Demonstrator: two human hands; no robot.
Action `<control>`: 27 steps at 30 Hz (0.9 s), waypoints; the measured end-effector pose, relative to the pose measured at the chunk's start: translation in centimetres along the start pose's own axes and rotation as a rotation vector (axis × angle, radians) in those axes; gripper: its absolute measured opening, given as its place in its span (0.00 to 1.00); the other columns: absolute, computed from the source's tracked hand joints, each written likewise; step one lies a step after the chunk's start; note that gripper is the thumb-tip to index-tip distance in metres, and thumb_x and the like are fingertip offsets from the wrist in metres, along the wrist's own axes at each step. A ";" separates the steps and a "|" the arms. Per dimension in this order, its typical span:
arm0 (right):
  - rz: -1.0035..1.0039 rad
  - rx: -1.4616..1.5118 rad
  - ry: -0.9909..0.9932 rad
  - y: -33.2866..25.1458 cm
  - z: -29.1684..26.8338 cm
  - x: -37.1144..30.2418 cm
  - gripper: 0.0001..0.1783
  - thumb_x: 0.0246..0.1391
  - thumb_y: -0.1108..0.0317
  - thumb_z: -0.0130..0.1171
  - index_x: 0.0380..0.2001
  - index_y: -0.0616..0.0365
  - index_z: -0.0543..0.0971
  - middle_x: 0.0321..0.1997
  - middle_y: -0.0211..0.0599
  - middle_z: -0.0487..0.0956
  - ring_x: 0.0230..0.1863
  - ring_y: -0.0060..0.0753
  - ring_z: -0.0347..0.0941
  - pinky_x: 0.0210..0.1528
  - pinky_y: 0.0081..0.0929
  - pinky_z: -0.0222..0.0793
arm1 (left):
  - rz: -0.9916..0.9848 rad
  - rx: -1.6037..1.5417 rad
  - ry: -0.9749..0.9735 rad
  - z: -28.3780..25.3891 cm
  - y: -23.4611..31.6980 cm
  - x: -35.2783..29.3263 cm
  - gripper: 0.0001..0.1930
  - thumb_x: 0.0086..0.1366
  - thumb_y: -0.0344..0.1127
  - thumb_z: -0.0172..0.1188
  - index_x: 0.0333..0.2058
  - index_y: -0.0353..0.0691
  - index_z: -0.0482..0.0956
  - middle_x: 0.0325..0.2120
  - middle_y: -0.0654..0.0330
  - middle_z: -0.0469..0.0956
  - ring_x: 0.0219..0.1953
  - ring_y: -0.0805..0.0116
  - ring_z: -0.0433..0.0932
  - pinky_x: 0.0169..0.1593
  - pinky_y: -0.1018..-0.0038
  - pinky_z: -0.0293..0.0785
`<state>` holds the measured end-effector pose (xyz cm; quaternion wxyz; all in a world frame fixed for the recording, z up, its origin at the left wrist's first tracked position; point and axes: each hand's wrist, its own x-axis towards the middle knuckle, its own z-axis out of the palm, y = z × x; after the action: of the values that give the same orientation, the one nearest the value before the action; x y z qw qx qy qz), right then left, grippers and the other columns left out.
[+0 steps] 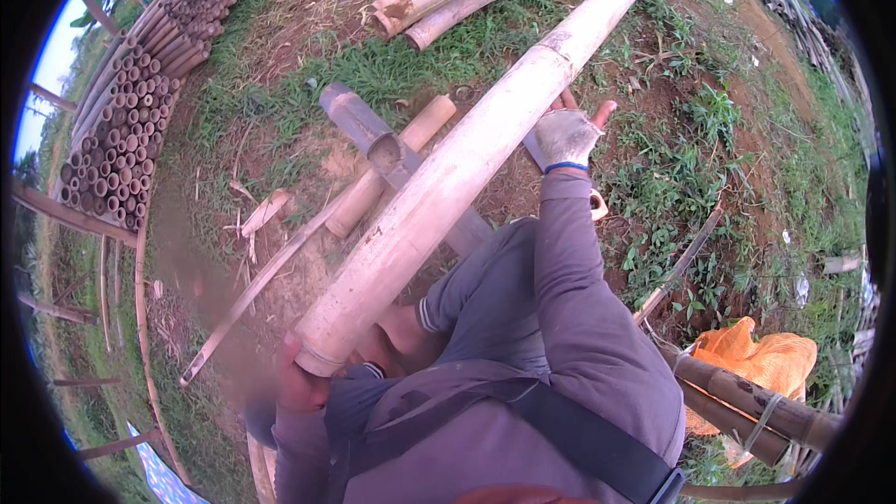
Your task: The person uses a hand saw to cut long bamboo poles into shorter sections. They position each pole on a wooden support, saw through it, and then move the cut pieces aside to a growing pile.
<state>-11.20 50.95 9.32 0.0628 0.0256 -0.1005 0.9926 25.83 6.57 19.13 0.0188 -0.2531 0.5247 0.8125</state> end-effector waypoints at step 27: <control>0.829 -0.738 0.024 34.2 14.8 -25.7 0.44 0.60 0.33 0.70 0.66 0.56 0.75 0.61 0.39 0.80 0.57 0.39 0.77 0.57 0.44 0.75 | 0.762 1.958 0.236 -15.6 10.3 7.7 0.55 0.46 0.37 0.83 0.73 0.44 0.64 0.59 0.50 0.79 0.62 0.48 0.78 0.65 0.49 0.72</control>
<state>10.38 11.62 15.44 -0.3272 -0.0511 -0.4424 0.8334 22.20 -13.29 19.44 -0.0926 -0.0237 0.9945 -0.0428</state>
